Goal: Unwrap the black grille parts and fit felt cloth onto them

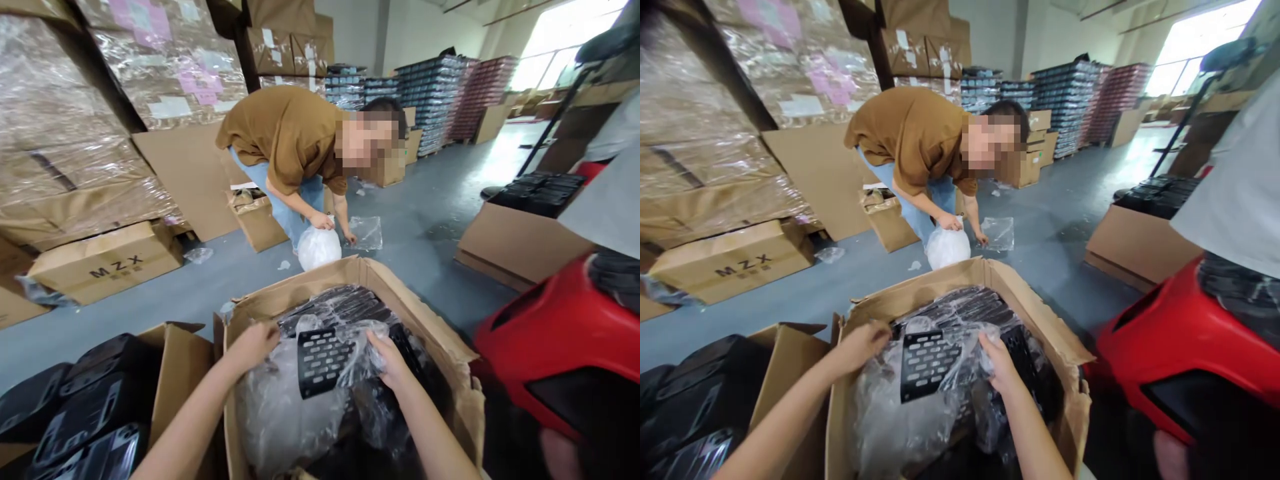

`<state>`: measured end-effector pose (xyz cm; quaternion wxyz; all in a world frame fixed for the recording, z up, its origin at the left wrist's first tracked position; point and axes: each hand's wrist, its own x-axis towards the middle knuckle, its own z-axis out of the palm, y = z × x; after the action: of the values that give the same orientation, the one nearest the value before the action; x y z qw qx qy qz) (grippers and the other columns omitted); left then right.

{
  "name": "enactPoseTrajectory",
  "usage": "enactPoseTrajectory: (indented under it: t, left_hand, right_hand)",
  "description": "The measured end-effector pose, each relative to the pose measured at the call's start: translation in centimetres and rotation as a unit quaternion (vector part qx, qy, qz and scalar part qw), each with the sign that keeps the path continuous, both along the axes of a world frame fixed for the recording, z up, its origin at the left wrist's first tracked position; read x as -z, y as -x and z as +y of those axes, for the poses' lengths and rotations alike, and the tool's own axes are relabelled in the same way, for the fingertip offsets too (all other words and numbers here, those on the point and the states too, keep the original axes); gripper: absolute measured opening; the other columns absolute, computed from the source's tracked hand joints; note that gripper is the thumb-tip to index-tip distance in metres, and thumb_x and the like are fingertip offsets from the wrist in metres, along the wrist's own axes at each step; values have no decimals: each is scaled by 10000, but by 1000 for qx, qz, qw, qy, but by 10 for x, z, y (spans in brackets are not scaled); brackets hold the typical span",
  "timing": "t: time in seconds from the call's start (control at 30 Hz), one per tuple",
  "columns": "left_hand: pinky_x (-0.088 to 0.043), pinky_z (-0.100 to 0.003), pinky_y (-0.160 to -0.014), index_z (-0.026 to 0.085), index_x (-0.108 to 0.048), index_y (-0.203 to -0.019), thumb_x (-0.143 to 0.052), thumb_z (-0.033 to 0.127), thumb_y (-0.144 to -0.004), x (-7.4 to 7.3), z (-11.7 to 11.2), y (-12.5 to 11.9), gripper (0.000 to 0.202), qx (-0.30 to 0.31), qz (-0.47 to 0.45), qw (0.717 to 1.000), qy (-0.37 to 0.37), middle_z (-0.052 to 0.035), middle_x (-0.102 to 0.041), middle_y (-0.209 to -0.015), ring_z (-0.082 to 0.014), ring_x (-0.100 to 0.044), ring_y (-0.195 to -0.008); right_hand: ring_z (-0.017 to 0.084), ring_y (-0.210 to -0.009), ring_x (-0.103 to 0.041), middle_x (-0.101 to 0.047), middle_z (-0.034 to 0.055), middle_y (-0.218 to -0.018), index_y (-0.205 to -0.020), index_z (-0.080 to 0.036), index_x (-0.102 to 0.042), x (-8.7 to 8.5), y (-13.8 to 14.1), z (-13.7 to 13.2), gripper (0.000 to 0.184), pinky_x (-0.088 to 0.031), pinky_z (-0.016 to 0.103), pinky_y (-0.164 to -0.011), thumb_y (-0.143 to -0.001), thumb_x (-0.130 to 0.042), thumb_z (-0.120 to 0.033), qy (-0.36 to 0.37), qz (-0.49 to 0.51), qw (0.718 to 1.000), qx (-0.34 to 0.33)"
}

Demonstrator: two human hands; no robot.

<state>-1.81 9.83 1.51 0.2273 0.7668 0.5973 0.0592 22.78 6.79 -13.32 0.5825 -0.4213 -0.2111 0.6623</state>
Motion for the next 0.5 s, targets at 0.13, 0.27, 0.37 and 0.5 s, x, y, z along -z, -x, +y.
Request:
enactPoseTrajectory:
  t: [0.13, 0.27, 0.37, 0.5]
  left_hand:
    - [-432, -279, -757, 197, -460, -1122, -513, 390, -704, -24, -8, -31, 463, 91, -14, 995, -22, -65, -597, -1043, -188, -577, -866]
    - [-433, -298, -702, 174, -590, -821, -517, 269, -685, 6, -29, -67, 182, 131, 109, 985, 35, -83, -646, -839, -230, -600, -804]
    - [-439, -290, -611, 160, -544, -656, -443, 235, -728, 42, -40, -83, 145, 117, 44, 985, 116, -53, -615, -665, -207, -611, -654]
    - [-404, -228, -423, 152, -495, -681, -365, 182, -763, 86, -45, -111, 156, -3, -119, 942, 315, 35, -498, -485, -122, -515, -388]
  right_hand:
    - [157, -523, -595, -639, 21, -598, -767, -170, -587, -11, -7, 2, 362, -477, 275, -525, -603, -614, -492, -61, -113, 991, -28]
    - [156, -558, -578, -630, 0, -580, -660, -160, -609, -30, -33, 12, 260, -460, 283, -586, -580, -623, -407, -91, -203, 974, -34]
    - [160, -552, -551, -611, -13, -534, -545, -156, -604, -49, -66, 23, 129, -442, 294, -611, -531, -641, -279, -107, -289, 951, -20]
    - [196, -742, -546, -633, 16, -674, -607, -166, -606, -77, -112, 26, 81, -400, 315, -743, -573, -549, -212, -104, -383, 911, 114]
